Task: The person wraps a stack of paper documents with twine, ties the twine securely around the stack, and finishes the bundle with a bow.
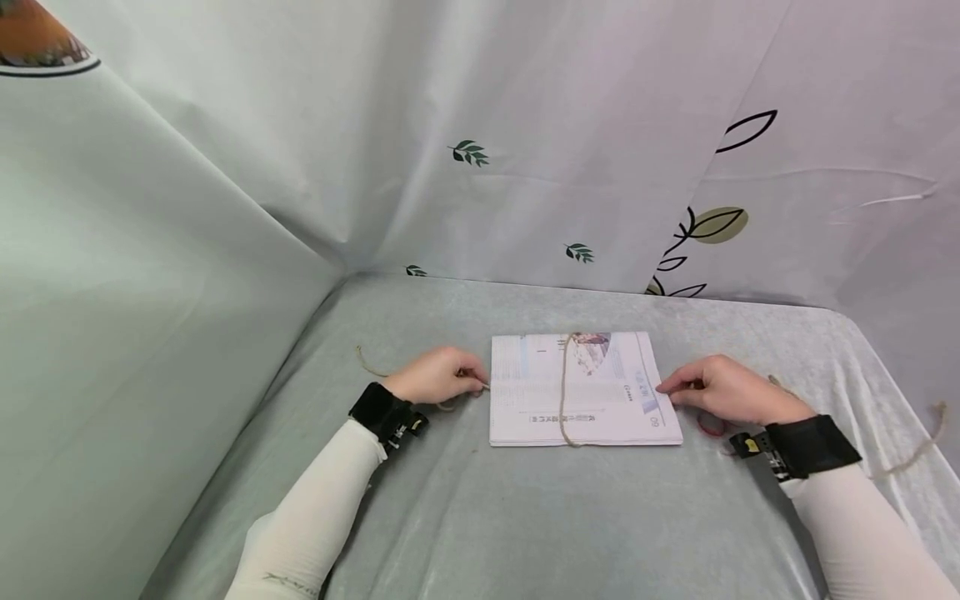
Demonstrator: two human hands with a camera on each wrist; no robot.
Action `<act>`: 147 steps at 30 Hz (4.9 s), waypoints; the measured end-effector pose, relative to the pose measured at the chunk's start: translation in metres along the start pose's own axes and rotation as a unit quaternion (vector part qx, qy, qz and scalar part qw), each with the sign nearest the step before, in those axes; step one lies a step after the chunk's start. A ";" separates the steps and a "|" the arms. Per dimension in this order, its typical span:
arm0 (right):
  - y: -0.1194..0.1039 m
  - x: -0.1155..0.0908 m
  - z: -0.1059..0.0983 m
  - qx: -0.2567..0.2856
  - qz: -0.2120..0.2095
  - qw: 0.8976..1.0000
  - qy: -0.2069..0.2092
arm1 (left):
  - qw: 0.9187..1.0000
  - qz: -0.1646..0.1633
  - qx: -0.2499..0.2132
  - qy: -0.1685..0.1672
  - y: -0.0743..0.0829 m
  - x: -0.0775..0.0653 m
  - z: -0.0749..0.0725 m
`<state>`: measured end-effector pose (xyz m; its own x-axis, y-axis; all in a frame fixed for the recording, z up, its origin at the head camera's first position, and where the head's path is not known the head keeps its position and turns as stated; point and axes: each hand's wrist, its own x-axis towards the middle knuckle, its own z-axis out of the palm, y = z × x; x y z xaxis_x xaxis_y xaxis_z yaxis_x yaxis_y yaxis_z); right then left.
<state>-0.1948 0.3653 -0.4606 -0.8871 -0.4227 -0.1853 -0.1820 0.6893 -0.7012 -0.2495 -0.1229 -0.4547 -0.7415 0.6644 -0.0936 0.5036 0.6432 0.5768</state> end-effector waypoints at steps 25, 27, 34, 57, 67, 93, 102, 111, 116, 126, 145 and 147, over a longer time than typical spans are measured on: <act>0.006 -0.003 -0.004 -0.121 -0.007 0.992 0.018 | 0.999 -0.048 0.009 -0.001 -0.030 -0.026 -0.047; 0.006 -0.003 -0.005 -0.116 -0.004 0.993 0.015 | 0.999 -0.052 0.011 0.005 -0.032 -0.028 -0.049; 0.007 -0.002 -0.004 -0.112 -0.003 0.994 0.016 | 0.997 -0.063 0.029 0.013 -0.039 -0.032 -0.052; 0.012 0.001 -0.008 -0.169 -0.009 0.984 0.062 | 0.939 -0.255 0.121 0.194 -0.046 -0.078 -0.096; 0.014 0.002 -0.006 -0.159 -0.003 0.985 0.062 | 0.933 -0.226 0.081 0.268 -0.046 -0.075 -0.093; 0.014 0.000 -0.006 -0.159 0.001 0.986 0.057 | 0.909 -0.402 0.088 0.068 -0.076 -0.086 -0.096; 0.014 0.002 -0.006 -0.155 0.002 0.987 0.046 | 0.907 -0.405 0.093 0.072 -0.084 -0.087 -0.092; 0.014 0.001 -0.004 -0.156 -0.002 0.986 0.058 | 0.916 -0.373 0.097 0.108 -0.087 -0.078 -0.088; 0.013 0.001 -0.004 -0.152 -0.003 0.987 0.057 | 0.929 -0.302 0.109 0.183 -0.090 -0.067 -0.080; 0.013 0.002 -0.003 -0.155 -0.002 0.986 0.056 | 0.913 -0.157 0.141 0.349 -0.064 -0.038 -0.060; 0.011 0.004 -0.003 -0.159 -0.003 0.986 0.054 | 0.958 0.034 0.064 0.276 0.004 -0.007 -0.023; 0.011 0.004 -0.002 -0.156 -0.001 0.986 0.053 | 0.957 0.051 0.067 0.277 0.006 -0.005 -0.019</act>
<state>-0.2009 0.3725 -0.4674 -0.9226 -0.3727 -0.0997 -0.2917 0.8429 -0.4521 -0.2517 -0.1295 -0.4356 -0.7874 0.4473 0.4242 0.6116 0.6531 0.4466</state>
